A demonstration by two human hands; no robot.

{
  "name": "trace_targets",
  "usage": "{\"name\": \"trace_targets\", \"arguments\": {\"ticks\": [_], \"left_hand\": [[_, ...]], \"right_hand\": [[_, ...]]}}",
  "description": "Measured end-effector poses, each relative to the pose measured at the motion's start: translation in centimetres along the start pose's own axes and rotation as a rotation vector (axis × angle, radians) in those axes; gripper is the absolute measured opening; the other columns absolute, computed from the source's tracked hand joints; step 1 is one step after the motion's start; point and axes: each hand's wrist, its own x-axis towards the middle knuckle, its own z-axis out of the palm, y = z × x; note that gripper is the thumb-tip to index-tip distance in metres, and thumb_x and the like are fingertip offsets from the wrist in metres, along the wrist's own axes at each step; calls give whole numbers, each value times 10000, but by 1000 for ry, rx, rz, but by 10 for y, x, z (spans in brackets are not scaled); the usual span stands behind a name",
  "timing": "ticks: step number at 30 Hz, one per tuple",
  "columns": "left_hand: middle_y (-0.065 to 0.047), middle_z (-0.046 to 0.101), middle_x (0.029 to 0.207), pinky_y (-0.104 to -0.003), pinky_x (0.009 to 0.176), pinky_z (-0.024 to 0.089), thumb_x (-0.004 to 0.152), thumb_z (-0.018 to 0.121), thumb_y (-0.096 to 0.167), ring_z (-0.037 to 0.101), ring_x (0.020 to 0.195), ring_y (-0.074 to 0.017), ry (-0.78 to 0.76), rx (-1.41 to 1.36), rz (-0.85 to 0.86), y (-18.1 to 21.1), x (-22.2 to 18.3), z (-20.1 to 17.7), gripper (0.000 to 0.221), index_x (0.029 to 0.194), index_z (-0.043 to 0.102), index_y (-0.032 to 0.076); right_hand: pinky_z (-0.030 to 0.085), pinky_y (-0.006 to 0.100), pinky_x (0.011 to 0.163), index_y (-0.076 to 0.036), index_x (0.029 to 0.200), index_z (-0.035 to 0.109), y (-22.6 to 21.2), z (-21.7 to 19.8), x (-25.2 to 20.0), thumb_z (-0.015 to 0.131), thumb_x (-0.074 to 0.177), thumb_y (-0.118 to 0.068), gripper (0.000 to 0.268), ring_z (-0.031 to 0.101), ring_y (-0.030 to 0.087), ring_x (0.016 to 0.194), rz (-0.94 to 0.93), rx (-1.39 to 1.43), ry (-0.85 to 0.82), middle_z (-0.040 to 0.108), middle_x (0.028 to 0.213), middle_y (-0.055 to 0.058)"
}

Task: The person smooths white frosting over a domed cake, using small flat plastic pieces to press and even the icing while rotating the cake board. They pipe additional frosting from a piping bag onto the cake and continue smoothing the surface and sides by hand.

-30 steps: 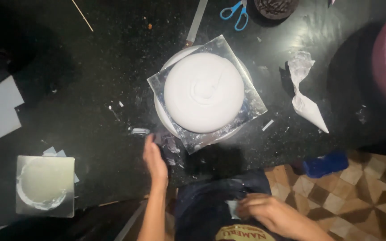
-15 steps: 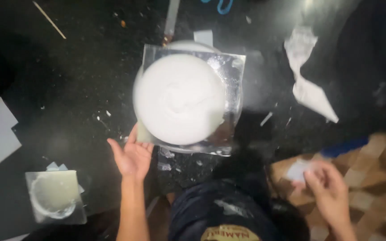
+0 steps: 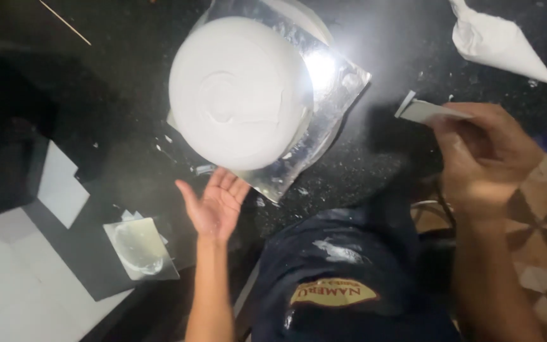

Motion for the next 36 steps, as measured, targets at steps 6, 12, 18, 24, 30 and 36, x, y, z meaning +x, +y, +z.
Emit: {"name": "trace_targets", "arguments": {"ticks": [6, 12, 18, 24, 30, 36], "left_hand": [[-271, 551, 1304, -529, 1104, 465, 890, 397, 857, 586, 1206, -394, 12, 23, 3, -6, -3, 15, 1071, 1397, 442, -86], [-257, 496, 1403, -527, 1191, 368, 882, 408, 815, 500, 1325, -385, 90, -15, 73, -5, 6, 8, 1089, 1506, 350, -75], [-290, 498, 1381, -554, 1186, 370, 888, 418, 813, 519, 1309, -418, 60, -100, 62, 0, 5, 10, 1104, 1488, 349, -110], [-274, 554, 1326, -567, 1185, 383, 944, 421, 793, 529, 1300, -426, 2, -164, 10, -2, -1, 1, 976, 1424, 424, -56], [-276, 577, 1294, -576, 1160, 407, 961, 388, 748, 544, 1288, -436, -7, -138, -35, -8, -7, 6, 860, 1388, 477, 7], [-300, 575, 1345, -581, 1141, 388, 964, 379, 720, 494, 1354, -516, -37, -98, -126, -23, -16, 4, 775, 1328, 490, 44]], "right_hand": [[545, 272, 732, 0, 1094, 721, -18, 39, 31, 765, 997, 86, 137, 701, 201, 876, -456, -329, -26, 716, 1044, 146], [530, 352, 838, -64, 1177, 751, -27, 80, 60, 717, 1116, -39, 74, 670, 251, 961, -737, -474, -179, 706, 1063, 67], [529, 378, 894, -69, 1196, 752, -54, 129, 97, 710, 964, 25, 254, 622, 285, 1022, -845, -630, -344, 701, 1140, 105], [515, 362, 823, -77, 1126, 750, -55, 138, 104, 731, 965, -1, 179, 613, 270, 960, -979, -622, -474, 713, 1070, 102], [540, 365, 883, -120, 1228, 779, -21, 114, 71, 755, 998, 9, 265, 641, 221, 1019, -930, -716, -527, 722, 1160, 47], [549, 370, 795, -123, 1116, 779, -50, 103, 39, 796, 803, 31, 349, 639, 249, 923, -875, -720, -589, 751, 1027, 85]]}}
